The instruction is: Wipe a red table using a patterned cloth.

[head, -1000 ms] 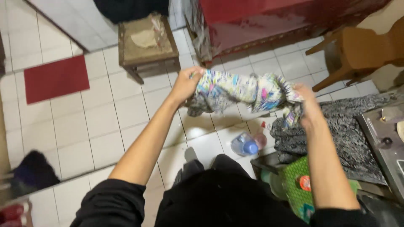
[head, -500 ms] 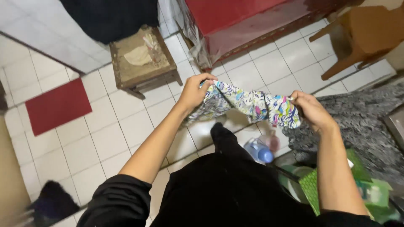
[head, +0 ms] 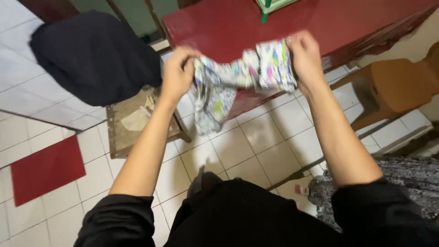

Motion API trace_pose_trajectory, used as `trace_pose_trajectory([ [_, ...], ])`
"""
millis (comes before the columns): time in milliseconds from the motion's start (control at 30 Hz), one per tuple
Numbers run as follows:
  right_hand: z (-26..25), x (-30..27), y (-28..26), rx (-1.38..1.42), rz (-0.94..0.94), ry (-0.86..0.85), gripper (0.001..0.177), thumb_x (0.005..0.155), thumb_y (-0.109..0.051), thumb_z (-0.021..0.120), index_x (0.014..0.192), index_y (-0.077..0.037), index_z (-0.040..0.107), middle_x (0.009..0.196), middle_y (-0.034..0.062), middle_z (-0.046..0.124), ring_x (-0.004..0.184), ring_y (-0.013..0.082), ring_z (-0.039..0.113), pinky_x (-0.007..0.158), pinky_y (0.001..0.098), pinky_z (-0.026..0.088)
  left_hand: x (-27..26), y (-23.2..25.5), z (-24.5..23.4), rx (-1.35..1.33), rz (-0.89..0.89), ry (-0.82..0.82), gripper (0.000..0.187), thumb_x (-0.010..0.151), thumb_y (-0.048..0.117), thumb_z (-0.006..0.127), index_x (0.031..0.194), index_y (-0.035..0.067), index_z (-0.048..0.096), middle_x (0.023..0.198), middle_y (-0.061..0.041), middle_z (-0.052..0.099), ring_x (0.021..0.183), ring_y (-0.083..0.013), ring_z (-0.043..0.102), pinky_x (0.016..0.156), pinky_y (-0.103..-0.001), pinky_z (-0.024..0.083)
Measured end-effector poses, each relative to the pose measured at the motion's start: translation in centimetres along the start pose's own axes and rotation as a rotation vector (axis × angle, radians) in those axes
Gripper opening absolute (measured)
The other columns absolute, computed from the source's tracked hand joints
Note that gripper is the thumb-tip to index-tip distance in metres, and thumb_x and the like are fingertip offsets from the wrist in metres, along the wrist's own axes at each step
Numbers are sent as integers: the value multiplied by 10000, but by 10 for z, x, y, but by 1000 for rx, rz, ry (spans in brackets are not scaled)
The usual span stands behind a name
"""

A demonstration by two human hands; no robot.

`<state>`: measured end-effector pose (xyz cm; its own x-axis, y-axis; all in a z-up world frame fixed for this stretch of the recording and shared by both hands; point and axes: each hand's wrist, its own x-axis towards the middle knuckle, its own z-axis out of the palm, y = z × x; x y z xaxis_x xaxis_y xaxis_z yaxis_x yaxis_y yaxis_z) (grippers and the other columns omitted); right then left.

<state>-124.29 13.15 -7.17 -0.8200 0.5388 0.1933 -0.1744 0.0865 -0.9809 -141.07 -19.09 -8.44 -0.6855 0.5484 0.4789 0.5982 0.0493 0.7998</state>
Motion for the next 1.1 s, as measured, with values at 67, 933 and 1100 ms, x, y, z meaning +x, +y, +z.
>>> trace_pose_trajectory([
  [67, 19, 42, -30, -132, -37, 69, 78, 1032, -108, 661, 1068, -52, 621, 935, 18, 615, 860, 97, 540, 772, 300, 454, 40, 15, 0, 273, 208, 139, 351, 885, 41, 688, 1234, 2, 697, 1317, -283, 616, 1225, -423, 597, 1024, -439, 483],
  [933, 188, 96, 289, -1339, 89, -594, 837, 899, -675, 582, 1608, -349, 277, 1595, 301, 254, 1523, 493, 100, 1083, 828, 62, -26, -271, 96, 723, -507, -548, 669, 923, 111, 641, 1560, 118, 436, 1726, -182, 201, 1516, -397, 281, 1227, -523, 304],
  [1100, 140, 138, 316, -1287, -38, -540, 656, 997, -515, 535, 1608, -329, 384, 1564, 219, 430, 1543, 402, 248, 1166, 773, 121, 39, -287, 112, 743, -442, -625, 542, 871, 128, 605, 1396, 32, 514, 1627, -198, 151, 1473, -445, 176, 1193, -643, 192],
])
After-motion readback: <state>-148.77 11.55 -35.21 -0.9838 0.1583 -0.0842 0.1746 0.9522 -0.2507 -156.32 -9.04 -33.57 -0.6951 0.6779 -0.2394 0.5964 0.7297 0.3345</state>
